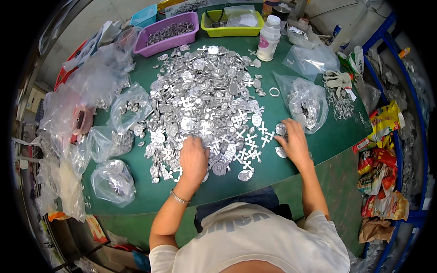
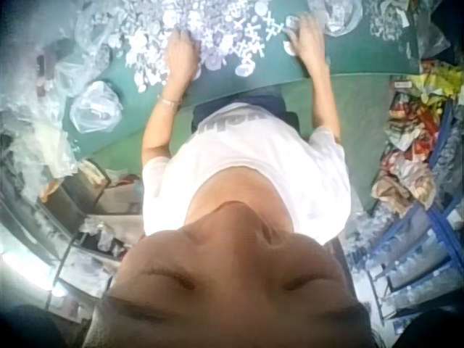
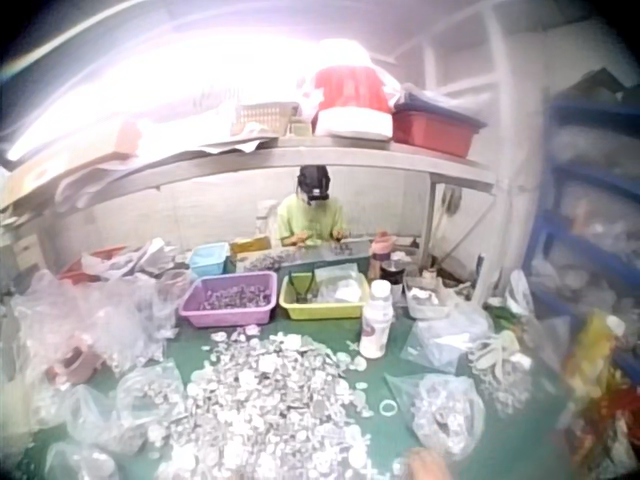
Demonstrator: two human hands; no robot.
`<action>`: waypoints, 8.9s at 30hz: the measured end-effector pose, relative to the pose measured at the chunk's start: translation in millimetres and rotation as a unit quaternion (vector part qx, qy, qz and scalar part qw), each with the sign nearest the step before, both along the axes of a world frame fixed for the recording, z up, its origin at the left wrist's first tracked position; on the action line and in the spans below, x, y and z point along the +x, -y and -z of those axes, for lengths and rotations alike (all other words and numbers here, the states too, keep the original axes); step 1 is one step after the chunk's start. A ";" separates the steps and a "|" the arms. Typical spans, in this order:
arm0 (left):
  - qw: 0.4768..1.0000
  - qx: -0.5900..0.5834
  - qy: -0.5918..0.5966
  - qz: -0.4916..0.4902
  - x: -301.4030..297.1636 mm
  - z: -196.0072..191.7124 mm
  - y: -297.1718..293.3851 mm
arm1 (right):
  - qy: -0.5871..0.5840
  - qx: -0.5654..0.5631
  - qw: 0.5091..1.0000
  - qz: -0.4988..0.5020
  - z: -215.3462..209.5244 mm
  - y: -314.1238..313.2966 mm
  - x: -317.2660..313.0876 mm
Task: The person sorts various metallic charms and decorative pieces by hand into small clear bags, picking individual pieces from a large pile on a green table and placing them into the bags.
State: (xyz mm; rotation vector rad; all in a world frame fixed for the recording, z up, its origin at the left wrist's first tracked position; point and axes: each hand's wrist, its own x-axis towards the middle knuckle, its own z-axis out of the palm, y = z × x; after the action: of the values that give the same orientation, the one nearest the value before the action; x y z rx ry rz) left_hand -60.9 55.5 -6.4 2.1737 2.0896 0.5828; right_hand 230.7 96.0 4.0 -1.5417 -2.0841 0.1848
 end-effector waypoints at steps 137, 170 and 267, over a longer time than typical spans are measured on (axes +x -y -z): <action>0.159 -0.346 0.900 -0.211 -16.9 82.6 183.9 | 0.002 -0.141 0.836 -0.530 25.5 132.1 -156.5; 0.198 -0.117 0.962 -0.146 -61.1 -6.6 174.9 | -0.020 -0.030 0.860 -0.509 15.8 49.8 -259.1; 0.994 0.038 0.042 -0.097 -42.1 1.0 -43.5 | -0.255 -0.146 0.953 -0.075 -0.6 -83.8 -72.3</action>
State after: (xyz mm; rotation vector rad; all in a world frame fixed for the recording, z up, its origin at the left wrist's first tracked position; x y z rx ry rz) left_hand -103.0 99.0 -7.4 1.9583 2.2835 0.7672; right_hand 158.4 179.8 4.6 -1.3070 -1.8036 0.8855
